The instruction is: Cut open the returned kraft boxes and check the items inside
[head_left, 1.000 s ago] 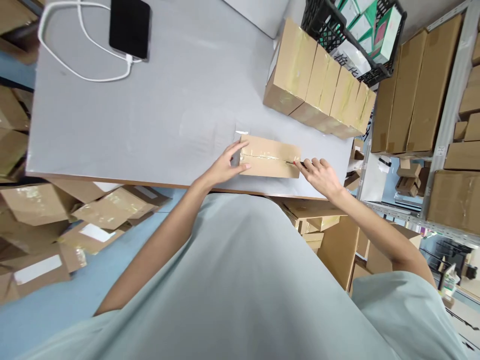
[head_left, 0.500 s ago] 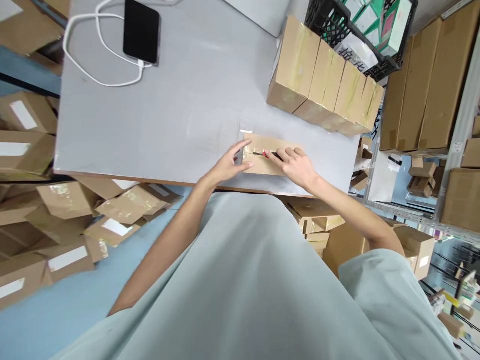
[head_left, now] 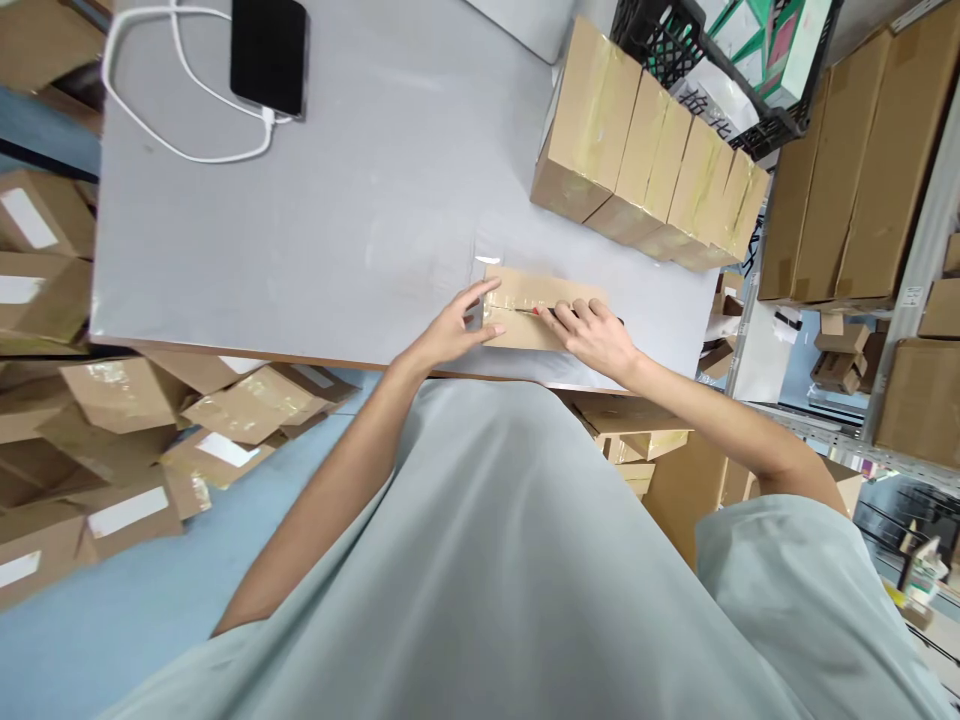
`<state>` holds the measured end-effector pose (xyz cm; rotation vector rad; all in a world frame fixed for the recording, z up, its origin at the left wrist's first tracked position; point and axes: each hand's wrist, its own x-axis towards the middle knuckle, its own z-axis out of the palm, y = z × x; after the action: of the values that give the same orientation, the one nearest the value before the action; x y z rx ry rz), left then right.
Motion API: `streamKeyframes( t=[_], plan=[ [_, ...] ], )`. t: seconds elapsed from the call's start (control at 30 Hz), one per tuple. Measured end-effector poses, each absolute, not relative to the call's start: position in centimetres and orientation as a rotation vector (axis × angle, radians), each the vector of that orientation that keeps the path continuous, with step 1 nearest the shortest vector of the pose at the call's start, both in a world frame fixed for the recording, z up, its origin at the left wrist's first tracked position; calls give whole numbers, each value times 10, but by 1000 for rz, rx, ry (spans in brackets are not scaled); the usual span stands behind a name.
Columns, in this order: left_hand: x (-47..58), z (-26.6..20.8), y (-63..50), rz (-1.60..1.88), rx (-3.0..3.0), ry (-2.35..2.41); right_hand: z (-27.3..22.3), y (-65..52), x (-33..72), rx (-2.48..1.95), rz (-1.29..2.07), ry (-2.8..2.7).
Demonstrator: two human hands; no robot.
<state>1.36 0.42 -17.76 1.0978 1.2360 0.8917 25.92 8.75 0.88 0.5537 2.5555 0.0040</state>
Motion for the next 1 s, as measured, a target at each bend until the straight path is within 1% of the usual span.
streamKeyframes(
  t=[0.3, 0.5, 0.7, 0.83, 0.9, 1.0],
  plan=[
    [14, -180, 5, 882, 1085, 1250, 16, 91, 289, 613, 51, 2465],
    [15, -176, 5, 911, 1083, 1219, 23, 91, 294, 670, -1, 2400],
    [16, -173, 6, 907, 1069, 1228, 51, 95, 279, 605, -24, 2255],
    [17, -171, 5, 894, 1086, 1227, 73, 94, 259, 621, -39, 2318],
    [17, -170, 4, 884, 1105, 1225, 74, 96, 250, 610, -56, 2365],
    [17, -170, 5, 875, 1123, 1220, 64, 101, 240, 563, -77, 2382]
  ],
)
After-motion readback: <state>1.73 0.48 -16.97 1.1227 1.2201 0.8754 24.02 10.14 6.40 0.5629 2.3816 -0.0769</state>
